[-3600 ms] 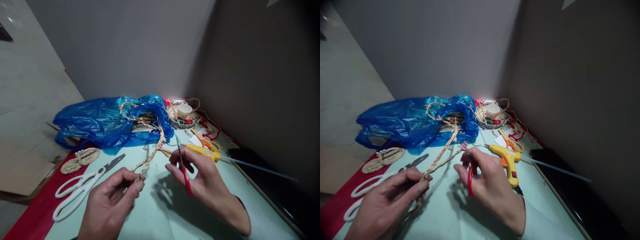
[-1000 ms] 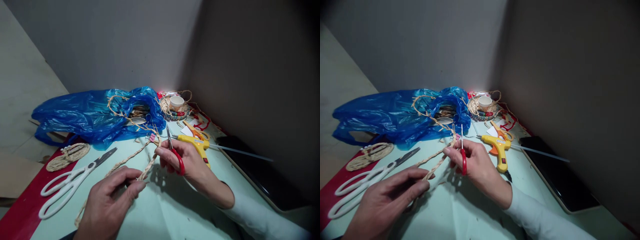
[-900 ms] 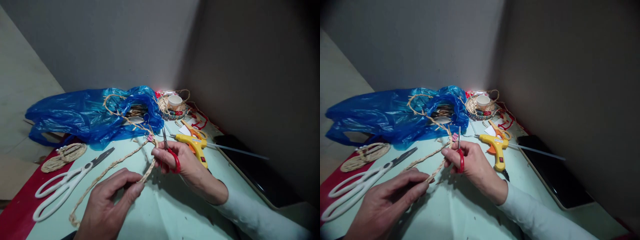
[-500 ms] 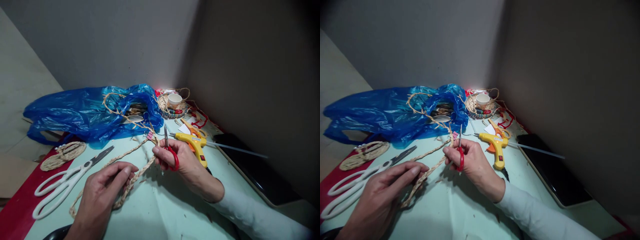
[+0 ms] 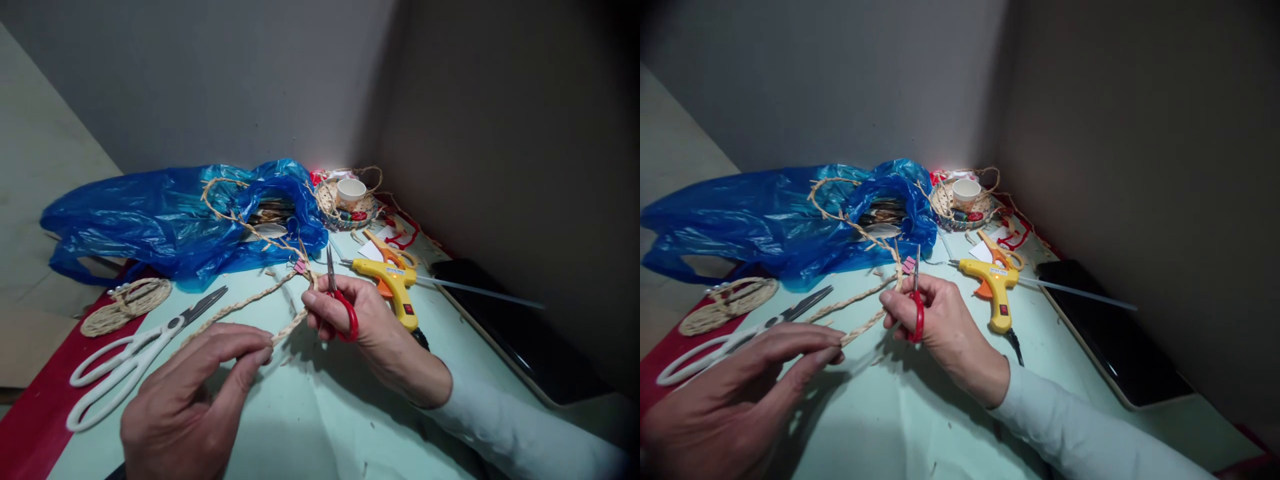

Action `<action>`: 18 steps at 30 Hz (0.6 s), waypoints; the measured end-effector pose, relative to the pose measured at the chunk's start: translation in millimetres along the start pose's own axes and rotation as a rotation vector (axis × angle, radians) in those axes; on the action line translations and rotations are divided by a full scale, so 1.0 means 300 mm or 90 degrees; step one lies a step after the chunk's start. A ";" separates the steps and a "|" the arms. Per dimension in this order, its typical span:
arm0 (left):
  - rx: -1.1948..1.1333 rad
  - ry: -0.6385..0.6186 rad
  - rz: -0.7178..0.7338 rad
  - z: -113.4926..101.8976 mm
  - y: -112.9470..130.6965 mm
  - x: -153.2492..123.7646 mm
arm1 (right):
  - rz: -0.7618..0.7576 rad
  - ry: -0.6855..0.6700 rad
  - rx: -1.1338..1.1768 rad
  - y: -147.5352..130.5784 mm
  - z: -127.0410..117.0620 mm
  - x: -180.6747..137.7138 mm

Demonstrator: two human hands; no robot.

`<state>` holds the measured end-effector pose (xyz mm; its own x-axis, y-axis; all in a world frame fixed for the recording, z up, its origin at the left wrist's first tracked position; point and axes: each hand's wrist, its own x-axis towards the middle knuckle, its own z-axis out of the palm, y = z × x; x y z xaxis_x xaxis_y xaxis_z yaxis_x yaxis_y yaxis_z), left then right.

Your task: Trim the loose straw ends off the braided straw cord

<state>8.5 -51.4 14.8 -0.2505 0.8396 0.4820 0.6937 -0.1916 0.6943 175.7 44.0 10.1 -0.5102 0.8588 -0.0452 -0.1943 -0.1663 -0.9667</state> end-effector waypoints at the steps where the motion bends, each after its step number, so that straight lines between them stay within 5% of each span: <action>1: -0.004 -0.010 -0.004 -0.001 -0.003 0.000 | 0.001 0.008 0.006 0.000 -0.001 0.002; 10: -0.121 -0.031 -0.200 -0.014 -0.023 0.026 | -0.024 0.054 0.069 -0.005 -0.046 0.028; 15: -0.116 -0.148 -0.177 -0.049 -0.056 0.077 | -0.005 0.055 0.052 -0.008 -0.035 0.028; 18: -0.034 -0.050 -0.145 -0.078 -0.041 0.082 | -0.045 0.090 0.034 -0.007 -0.043 0.042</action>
<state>-22.0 -40.2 30.6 -0.3418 0.9007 0.2681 0.5885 -0.0173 0.8083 180.5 61.5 8.2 -0.3717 0.9282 -0.0162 -0.2722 -0.1257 -0.9540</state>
